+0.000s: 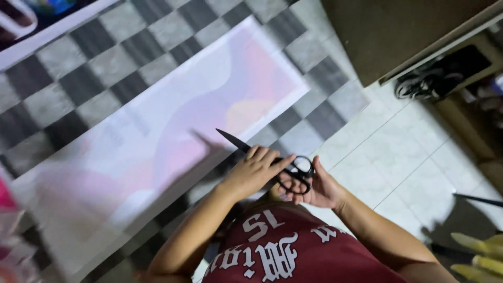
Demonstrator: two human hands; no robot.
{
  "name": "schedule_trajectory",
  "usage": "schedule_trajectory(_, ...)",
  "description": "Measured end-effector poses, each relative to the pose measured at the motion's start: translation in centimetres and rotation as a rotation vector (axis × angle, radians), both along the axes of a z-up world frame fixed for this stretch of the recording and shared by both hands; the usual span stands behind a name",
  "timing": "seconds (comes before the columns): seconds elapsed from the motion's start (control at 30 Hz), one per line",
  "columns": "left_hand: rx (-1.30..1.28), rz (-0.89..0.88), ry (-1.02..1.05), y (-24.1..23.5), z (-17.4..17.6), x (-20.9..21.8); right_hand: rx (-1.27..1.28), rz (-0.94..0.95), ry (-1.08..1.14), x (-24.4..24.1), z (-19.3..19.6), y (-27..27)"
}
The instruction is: The person uses scissors to cut a large sheet of white patterned fabric on a checkered table. After cutting the fabric, the person picks up a white t-shirt with a colorful design and places it on top of the cut fabric sheet.
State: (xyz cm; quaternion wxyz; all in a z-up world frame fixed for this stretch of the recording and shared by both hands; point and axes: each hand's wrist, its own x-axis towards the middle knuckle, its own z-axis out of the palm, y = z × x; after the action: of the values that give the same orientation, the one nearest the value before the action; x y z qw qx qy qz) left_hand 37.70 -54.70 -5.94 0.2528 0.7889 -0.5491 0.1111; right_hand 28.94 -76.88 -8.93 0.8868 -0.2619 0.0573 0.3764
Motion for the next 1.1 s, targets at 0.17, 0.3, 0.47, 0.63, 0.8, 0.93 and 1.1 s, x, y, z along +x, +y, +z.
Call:
schedule_trajectory(0.17, -0.152, -0.165, -0.071, -8.6, -1.7, 3.5, 0.029, 0.064, 0.06, 1.1, -4.1, -8.3)
schedule_trajectory(0.3, -0.068, -0.346, -0.091, -12.4, -1.7, 4.8, -0.16, -0.038, 0.034, -0.4, -13.7, -16.4)
schedule_trajectory(0.47, -0.275, -0.242, -0.22, -16.5, -4.3, 6.1, 0.106, -0.079, 0.085, 1.5, -4.2, -14.9)
schedule_trajectory(0.63, -0.277, -0.221, -0.225, -17.6, -8.8, 6.6, -0.119, -0.133, 0.108, 2.6, -2.0, -14.1)
schedule_trajectory(0.8, -0.099, 0.028, -0.126, -15.4, -8.6, 10.6, -0.998, -0.057, -0.086, 2.5, -2.3, -16.3)
schedule_trajectory(0.93, -0.042, 0.269, 0.048, -15.3, -13.6, 11.7, -1.049, 0.02, -0.022, 1.2, -1.2, -16.9)
schedule_trajectory(1.1, 0.006, 0.586, 0.163, -17.2, -15.8, 14.7, -1.017, 0.147, -0.124, 4.8, 0.8, -16.6)
